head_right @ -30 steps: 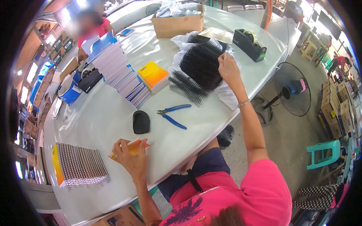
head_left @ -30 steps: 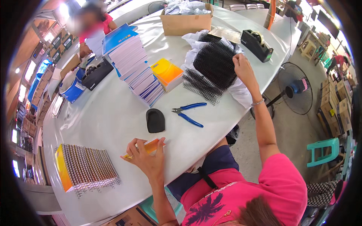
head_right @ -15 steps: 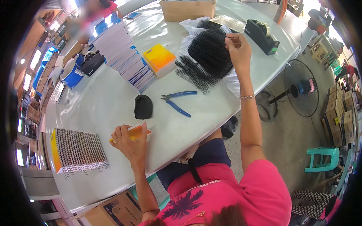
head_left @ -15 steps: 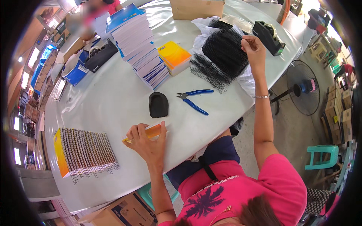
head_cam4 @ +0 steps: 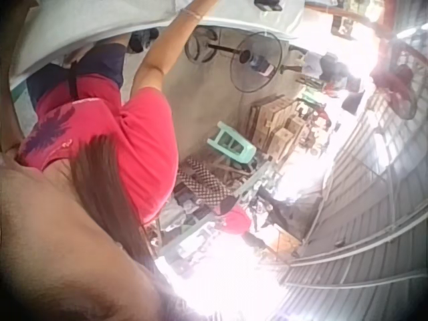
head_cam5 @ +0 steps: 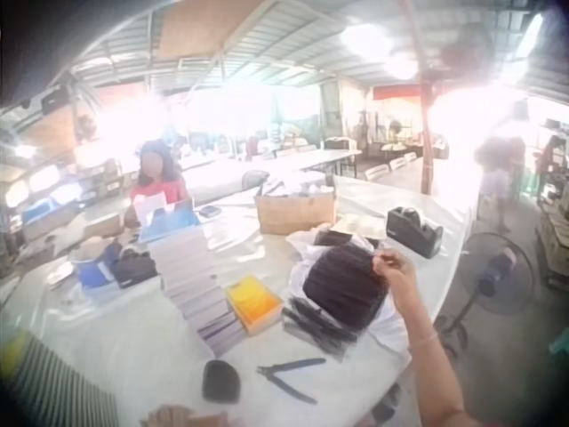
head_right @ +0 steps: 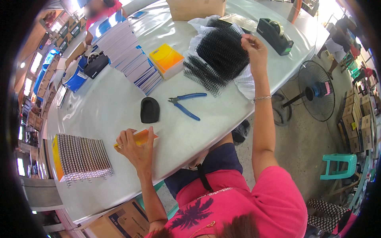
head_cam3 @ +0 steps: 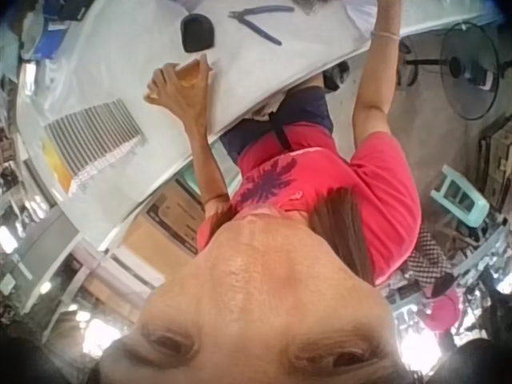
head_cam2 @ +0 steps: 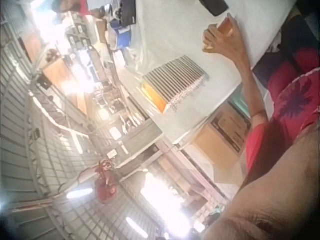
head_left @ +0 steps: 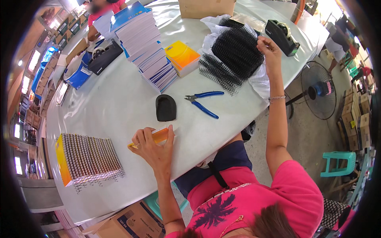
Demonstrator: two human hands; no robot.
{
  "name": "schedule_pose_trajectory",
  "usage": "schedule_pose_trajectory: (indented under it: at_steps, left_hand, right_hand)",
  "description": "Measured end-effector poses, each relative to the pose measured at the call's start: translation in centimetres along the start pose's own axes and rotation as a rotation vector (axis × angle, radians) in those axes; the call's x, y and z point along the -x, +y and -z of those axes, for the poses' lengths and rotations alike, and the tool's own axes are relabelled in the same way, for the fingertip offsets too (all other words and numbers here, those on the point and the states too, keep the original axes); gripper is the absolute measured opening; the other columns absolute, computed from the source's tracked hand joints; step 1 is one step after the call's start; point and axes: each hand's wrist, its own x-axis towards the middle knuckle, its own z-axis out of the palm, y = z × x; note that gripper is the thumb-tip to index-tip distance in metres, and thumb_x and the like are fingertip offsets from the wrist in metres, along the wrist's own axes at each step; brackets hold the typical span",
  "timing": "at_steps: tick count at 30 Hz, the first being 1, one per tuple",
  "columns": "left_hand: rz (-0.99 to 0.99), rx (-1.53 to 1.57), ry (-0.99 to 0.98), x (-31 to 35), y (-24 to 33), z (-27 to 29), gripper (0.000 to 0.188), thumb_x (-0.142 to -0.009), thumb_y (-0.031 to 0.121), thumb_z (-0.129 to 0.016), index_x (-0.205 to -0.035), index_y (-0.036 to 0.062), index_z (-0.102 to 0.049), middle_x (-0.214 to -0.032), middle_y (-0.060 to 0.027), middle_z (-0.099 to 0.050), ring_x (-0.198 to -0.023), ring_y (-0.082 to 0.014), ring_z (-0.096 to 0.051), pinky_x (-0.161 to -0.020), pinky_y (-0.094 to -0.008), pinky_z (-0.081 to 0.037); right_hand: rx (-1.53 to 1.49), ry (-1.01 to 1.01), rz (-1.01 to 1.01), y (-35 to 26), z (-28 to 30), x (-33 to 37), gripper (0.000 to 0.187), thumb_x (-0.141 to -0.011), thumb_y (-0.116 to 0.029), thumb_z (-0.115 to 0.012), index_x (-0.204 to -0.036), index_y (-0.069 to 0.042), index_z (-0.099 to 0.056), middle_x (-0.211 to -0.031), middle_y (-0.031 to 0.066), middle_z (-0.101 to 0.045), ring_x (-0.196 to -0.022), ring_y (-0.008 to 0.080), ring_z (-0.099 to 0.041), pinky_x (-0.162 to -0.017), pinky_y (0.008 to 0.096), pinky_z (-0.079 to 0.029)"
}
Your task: The person assembles spiral notebooks by hand, threading a plastic coil through the pre-punched holes of notebook sets, using a small black guide tool to assist the coil insertion, and cutting the excess coil with pliers.
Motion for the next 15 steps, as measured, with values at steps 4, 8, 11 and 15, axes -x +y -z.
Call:
schedule_pose_trajectory:
  at_steps: [4, 8, 11, 15]
  left_hand:
    - [-0.007, -0.018, 0.002, 0.0, -0.2, 0.0, 0.043, -0.073, 0.045, -0.08, -0.088, 0.0114, -0.057, -0.095, -0.004, -0.049, -0.104, -0.0265, -0.047, -0.099, -0.0529, -0.028]
    - [-0.012, -0.018, 0.001, 0.0, -0.2, -0.2, 0.043, -0.073, 0.045, -0.079, -0.088, 0.0112, -0.057, -0.095, -0.0041, -0.05, -0.105, -0.0264, -0.047, -0.099, -0.0529, -0.028]
    - [-0.014, -0.021, -0.002, 0.0, -0.2, -0.2, 0.043, -0.073, 0.045, -0.079, -0.089, 0.0112, -0.057, -0.095, -0.0041, -0.05, -0.106, -0.0265, -0.047, -0.099, -0.053, -0.028]
    - [-0.006, 0.002, -0.014, 0.0, -0.2, -0.1, 0.043, -0.074, 0.044, -0.079, -0.089, 0.0112, -0.056, -0.096, -0.0046, -0.049, -0.105, -0.0267, -0.047, -0.099, -0.0535, -0.027]
  right_hand:
    - [-0.006, -0.005, 0.0, -0.2, -0.3, 0.0, 0.02, -0.093, -0.006, -0.066, -0.111, 0.002, -0.067, -0.097, 0.0046, -0.067, -0.087, 0.0128, -0.065, -0.08, 0.0243, -0.053]
    - [-0.33, -0.09, -0.114, 0.7, 0.8, -0.8, 0.021, -0.095, -0.005, -0.064, -0.115, 0.003, -0.063, -0.097, 0.0063, -0.066, -0.094, 0.0161, -0.066, -0.085, 0.0265, -0.054]
    - [-0.516, -0.068, -0.207, 1.3, 0.7, -0.9, 0.028, -0.097, -0.005, -0.061, -0.123, 0.004, -0.057, -0.101, 0.0102, -0.064, -0.101, 0.0228, -0.066, -0.096, 0.0334, -0.054]
    - [-0.656, -0.037, -0.197, 1.5, 0.4, -1.1, 0.029, -0.097, -0.004, -0.059, -0.124, 0.004, -0.053, -0.108, 0.0149, -0.06, -0.107, 0.0302, -0.063, -0.103, 0.0414, -0.053]
